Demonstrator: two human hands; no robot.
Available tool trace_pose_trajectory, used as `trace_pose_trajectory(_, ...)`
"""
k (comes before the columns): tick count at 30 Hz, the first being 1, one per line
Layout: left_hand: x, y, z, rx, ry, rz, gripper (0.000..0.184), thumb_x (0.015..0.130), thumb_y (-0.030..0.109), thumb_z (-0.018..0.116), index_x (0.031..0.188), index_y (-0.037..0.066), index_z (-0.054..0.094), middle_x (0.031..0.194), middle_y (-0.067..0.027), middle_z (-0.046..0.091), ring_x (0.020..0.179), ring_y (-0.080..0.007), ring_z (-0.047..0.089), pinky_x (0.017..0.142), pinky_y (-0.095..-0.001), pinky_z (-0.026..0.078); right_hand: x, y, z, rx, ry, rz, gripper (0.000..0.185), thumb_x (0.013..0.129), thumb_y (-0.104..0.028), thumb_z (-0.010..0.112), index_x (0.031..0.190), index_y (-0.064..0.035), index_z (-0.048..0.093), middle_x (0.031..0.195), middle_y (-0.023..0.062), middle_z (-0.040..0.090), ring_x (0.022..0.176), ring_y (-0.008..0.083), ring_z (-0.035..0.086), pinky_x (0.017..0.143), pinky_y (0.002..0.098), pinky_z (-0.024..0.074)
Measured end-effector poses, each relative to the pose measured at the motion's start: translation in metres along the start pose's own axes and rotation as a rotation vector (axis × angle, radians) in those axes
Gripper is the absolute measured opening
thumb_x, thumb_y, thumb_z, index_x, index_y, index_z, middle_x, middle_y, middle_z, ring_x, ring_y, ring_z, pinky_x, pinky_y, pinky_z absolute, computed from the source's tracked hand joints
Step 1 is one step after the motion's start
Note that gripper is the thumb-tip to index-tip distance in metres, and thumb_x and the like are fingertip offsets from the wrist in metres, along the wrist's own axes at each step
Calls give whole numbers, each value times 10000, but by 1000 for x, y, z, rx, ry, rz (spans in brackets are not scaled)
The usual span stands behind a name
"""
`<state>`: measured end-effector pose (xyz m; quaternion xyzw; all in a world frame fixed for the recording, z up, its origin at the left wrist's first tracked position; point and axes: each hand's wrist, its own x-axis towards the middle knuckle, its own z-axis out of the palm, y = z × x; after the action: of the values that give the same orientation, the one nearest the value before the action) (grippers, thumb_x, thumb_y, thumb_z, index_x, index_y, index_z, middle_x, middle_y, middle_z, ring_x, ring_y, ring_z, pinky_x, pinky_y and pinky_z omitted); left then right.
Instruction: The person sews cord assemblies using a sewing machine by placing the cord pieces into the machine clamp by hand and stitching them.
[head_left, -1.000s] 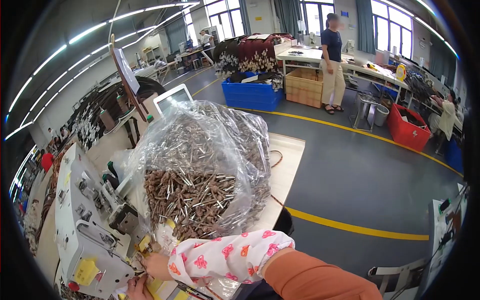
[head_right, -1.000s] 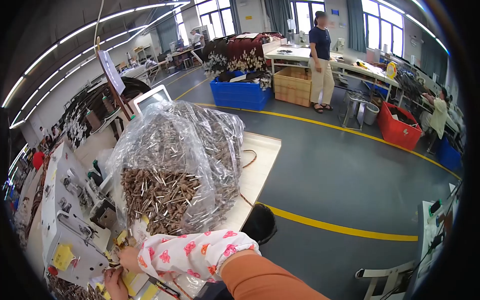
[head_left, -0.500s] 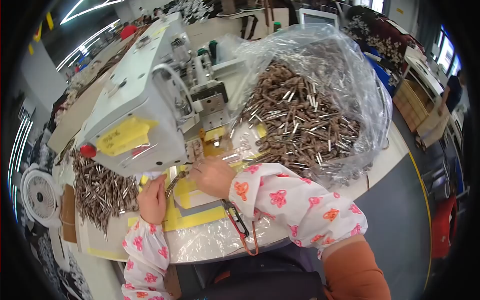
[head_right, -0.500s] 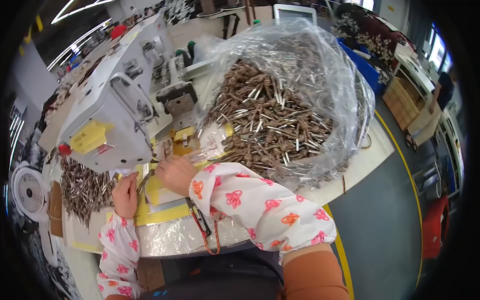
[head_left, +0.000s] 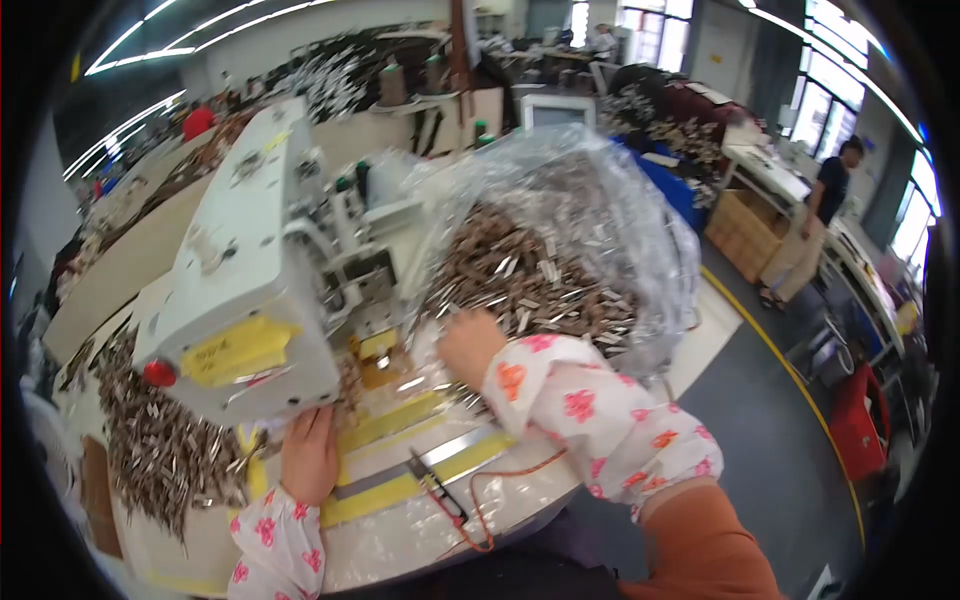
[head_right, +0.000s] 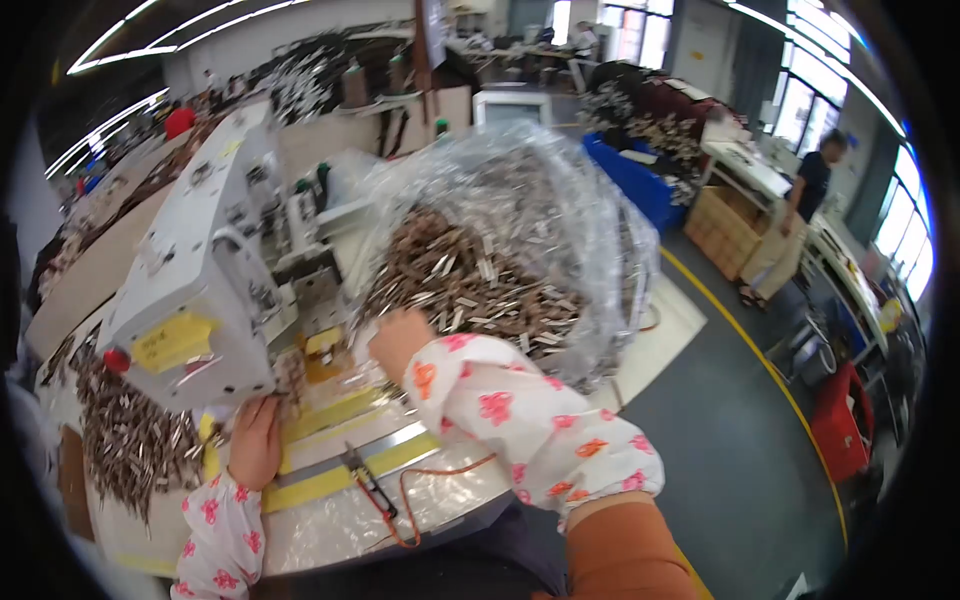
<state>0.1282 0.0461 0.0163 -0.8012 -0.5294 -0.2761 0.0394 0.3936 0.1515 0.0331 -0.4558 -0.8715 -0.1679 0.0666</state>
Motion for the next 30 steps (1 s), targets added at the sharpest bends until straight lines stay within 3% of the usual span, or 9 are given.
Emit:
trace_pose_trajectory(4,6,-8,4,-54,29,29,290,719,-32,499,994,-14,586,935,-197,583,847,-379,551,728,-426,439,14,-3,6,4,-157,4,87,678,-159,612,699,-122,688,745,54,653,826,225,616,663,359,484)
trace_pose_trajectory(8,8,-5,-7,-60,21,1,283,715,-56,481,962,17,599,953,-188,601,824,-385,586,688,-444,459,20,-10,6,79,131,-109,82,697,-137,610,673,-67,646,741,117,621,672,269,631,611,380,491)
trace_pose_trajectory(13,6,-3,-8,-31,33,38,220,738,-39,487,922,9,597,930,-197,578,812,-402,569,672,-455,447,19,-59,-59,643,345,-298,149,702,-113,617,811,-11,614,708,142,604,644,257,620,562,359,491)
trace_pose_trajectory(16,6,-7,-7,-19,-15,-46,193,763,-29,509,927,9,604,897,-194,581,794,-396,574,665,-445,453,21,-72,-49,1216,30,-540,188,741,-102,634,888,10,599,665,121,610,604,199,609,541,311,487)
trace_pose_trajectory(18,4,-10,-7,-121,55,38,173,787,-22,523,936,4,607,872,-185,595,778,-372,586,674,-409,466,15,-76,-23,1612,-370,-124,168,776,-89,648,888,25,599,639,86,614,596,138,601,528,265,477)
trace_pose_trajectory(21,6,-9,-10,-253,53,42,186,782,-13,531,943,7,622,919,-187,625,809,-366,603,703,-402,480,16,-74,23,1813,-342,-185,228,760,-47,657,962,44,603,809,83,640,677,118,611,578,241,499)
trace_pose_trajectory(23,6,-7,-12,-307,41,-20,162,811,17,560,956,11,631,900,-166,640,797,-331,618,710,-365,493,14,-69,15,1506,-32,-242,248,749,-39,653,985,24,612,841,84,644,725,119,611,638,247,502)
trace_pose_trajectory(25,7,0,-16,-337,52,-22,154,816,62,597,962,34,639,934,-141,646,830,-301,628,716,-341,503,10,-71,15,1685,-165,2,215,692,-78,679,893,-8,650,788,72,647,678,117,599,622,256,496)
trace_pose_trajectory(30,3,-8,-12,-331,52,38,273,756,203,685,987,69,633,932,-115,646,820,-279,631,710,-341,511,9,-78,7,1871,-222,135,200,777,30,640,967,67,592,889,95,637,768,105,616,683,214,507)
